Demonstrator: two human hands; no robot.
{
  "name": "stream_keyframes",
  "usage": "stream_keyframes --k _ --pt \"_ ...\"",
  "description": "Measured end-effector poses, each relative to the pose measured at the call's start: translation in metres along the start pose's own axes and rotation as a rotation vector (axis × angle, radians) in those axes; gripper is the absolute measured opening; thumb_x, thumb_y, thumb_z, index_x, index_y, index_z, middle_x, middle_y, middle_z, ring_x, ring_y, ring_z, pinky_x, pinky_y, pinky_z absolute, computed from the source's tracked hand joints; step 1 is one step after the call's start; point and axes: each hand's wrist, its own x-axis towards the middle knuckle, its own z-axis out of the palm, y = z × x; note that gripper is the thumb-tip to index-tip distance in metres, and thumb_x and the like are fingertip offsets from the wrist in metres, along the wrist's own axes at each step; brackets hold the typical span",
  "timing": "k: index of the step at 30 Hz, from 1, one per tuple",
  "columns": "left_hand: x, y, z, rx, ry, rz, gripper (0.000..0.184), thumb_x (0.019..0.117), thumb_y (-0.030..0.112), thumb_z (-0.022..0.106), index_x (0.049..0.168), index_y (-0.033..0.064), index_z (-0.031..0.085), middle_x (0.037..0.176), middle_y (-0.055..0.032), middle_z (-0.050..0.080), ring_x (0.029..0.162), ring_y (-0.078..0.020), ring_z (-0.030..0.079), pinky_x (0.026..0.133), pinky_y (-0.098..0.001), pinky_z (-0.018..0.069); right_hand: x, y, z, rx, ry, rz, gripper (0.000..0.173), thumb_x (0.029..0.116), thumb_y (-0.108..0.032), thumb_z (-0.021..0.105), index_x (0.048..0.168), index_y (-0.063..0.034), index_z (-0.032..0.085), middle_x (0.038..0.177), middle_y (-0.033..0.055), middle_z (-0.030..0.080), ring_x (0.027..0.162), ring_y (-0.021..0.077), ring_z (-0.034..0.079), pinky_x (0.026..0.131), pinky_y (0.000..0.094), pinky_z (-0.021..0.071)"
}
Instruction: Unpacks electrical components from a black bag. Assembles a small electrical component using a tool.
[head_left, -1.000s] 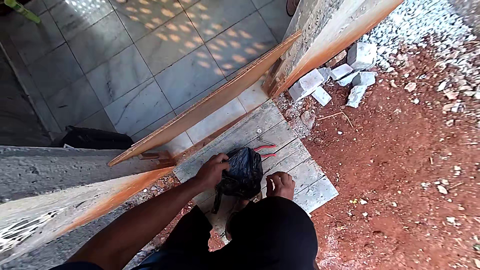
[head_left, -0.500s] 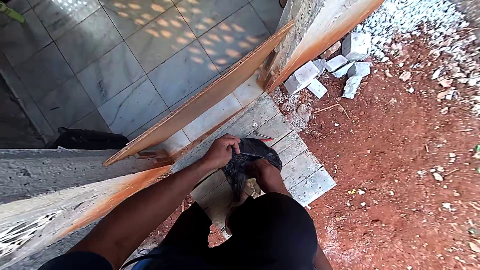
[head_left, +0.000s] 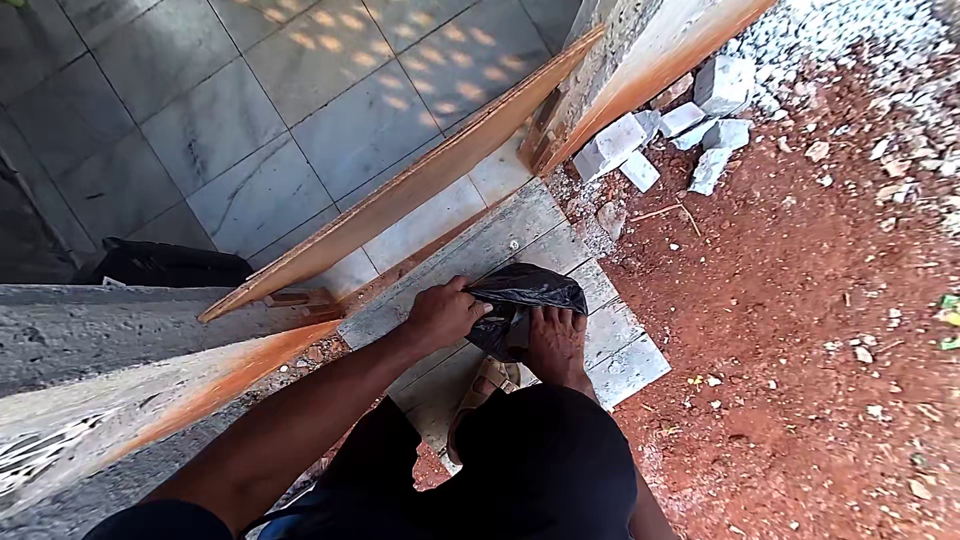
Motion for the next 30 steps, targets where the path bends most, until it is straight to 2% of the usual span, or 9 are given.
stream_keyframes --k 3,7,10,12,17,21,23,26,30 --pt "0.0 -0.002 0.004 0.088 -0.034 0.019 0.033 0.0887 0.035 0.077 0.11 0.0096 0.074 0.15 -0.0091 0.052 0.108 -0.0337 0.067 0.08 -0.0557 0.0584 0.001 -0.001 0.009 0.088 -0.06 0.019 0.08 0.0771 -0.054 0.082 0.138 -0.0071 0.06 0.136 0.0252 0.06 0.133 0.0484 0.049 0.108 0.0738 0.0296" --pt "0.0 -0.001 0.008 0.195 -0.177 -0.016 0.079 0.0726 0.021 0.091 0.144 0.0146 0.057 0.17 -0.0089 0.019 0.12 -0.0405 0.058 0.078 -0.0557 0.0572 0.008 -0.01 0.017 0.142 -0.095 0.037 0.08 0.0746 -0.056 0.083 0.139 -0.0134 0.061 0.139 0.0226 0.058 0.136 0.0474 0.045 0.107 0.0764 0.0266" --pt "0.001 -0.003 0.011 0.224 -0.205 -0.063 0.093 0.0701 0.02 0.093 0.152 0.0152 0.048 0.172 -0.0114 0.011 0.118 -0.0417 0.059 0.078 -0.0548 0.0568 0.017 -0.013 0.028 0.11 -0.021 0.009 0.082 0.0726 -0.06 0.082 0.133 -0.0082 0.064 0.137 0.0229 0.059 0.133 0.0471 0.048 0.104 0.0765 0.0299" --pt "0.001 -0.005 0.013 0.234 -0.209 -0.069 0.094 0.0701 0.019 0.093 0.152 0.0161 0.047 0.172 -0.0107 0.011 0.118 -0.0414 0.059 0.078 -0.0544 0.0569 0.021 -0.014 0.038 0.084 0.009 0.005 0.082 0.0728 -0.064 0.079 0.13 -0.0074 0.066 0.134 0.0232 0.06 0.131 0.0466 0.05 0.104 0.0755 0.0303" --pt "0.0 -0.012 0.014 0.261 -0.207 -0.05 0.087 0.0708 0.018 0.092 0.148 0.0206 0.053 0.171 -0.0097 0.014 0.117 -0.0414 0.059 0.077 -0.0547 0.0563 0.025 -0.014 0.046 0.193 -0.115 0.017 0.071 0.0754 -0.063 0.076 0.125 -0.0134 0.07 0.133 0.0208 0.062 0.132 0.0441 0.049 0.105 0.0745 0.0306" --pt "-0.005 -0.018 0.011 0.272 -0.201 -0.024 0.084 0.0694 0.011 0.092 0.145 0.0223 0.057 0.17 -0.0112 0.018 0.119 -0.0431 0.057 0.081 -0.0571 0.0547 0.025 -0.007 0.034 0.544 -0.169 0.059 0.053 0.082 -0.053 0.075 0.113 -0.0108 0.072 0.104 0.0141 0.073 0.105 0.0356 0.066 0.096 0.0719 0.0389" --pt "-0.006 -0.02 0.012 0.275 -0.19 -0.002 0.081 0.0708 0.011 0.091 0.144 0.0237 0.058 0.17 -0.0113 0.02 0.119 -0.0424 0.058 0.083 -0.0568 0.0544 0.027 0.0 0.036 0.725 -0.241 0.058 0.046 0.0883 -0.05 0.071 0.113 -0.011 0.073 0.098 0.0121 0.074 0.097 0.0325 0.068 0.092 0.0716 0.0418" --pt "-0.005 -0.021 0.011 0.235 -0.192 0.036 0.079 0.0737 0.01 0.088 0.145 0.024 0.058 0.169 -0.0104 0.022 0.12 -0.0414 0.058 0.085 -0.056 0.0545 0.028 0.005 0.045 0.873 -0.289 0.05 0.046 0.0943 -0.05 0.062 0.118 -0.0117 0.072 0.101 0.0106 0.075 0.099 0.0289 0.069 0.091 0.0689 0.045" --pt "-0.005 -0.027 0.009 0.066 -0.233 0.105 0.078 0.0757 0.011 0.083 0.147 0.0249 0.055 0.165 -0.0086 0.032 0.123 -0.04 0.059 0.085 -0.0604 0.0558 0.025 0.003 0.041 0.849 -0.281 0.063 0.05 0.0976 -0.052 0.058 0.125 -0.0122 0.071 0.11 0.0112 0.075 0.106 0.0288 0.068 0.097 0.069 0.0428"
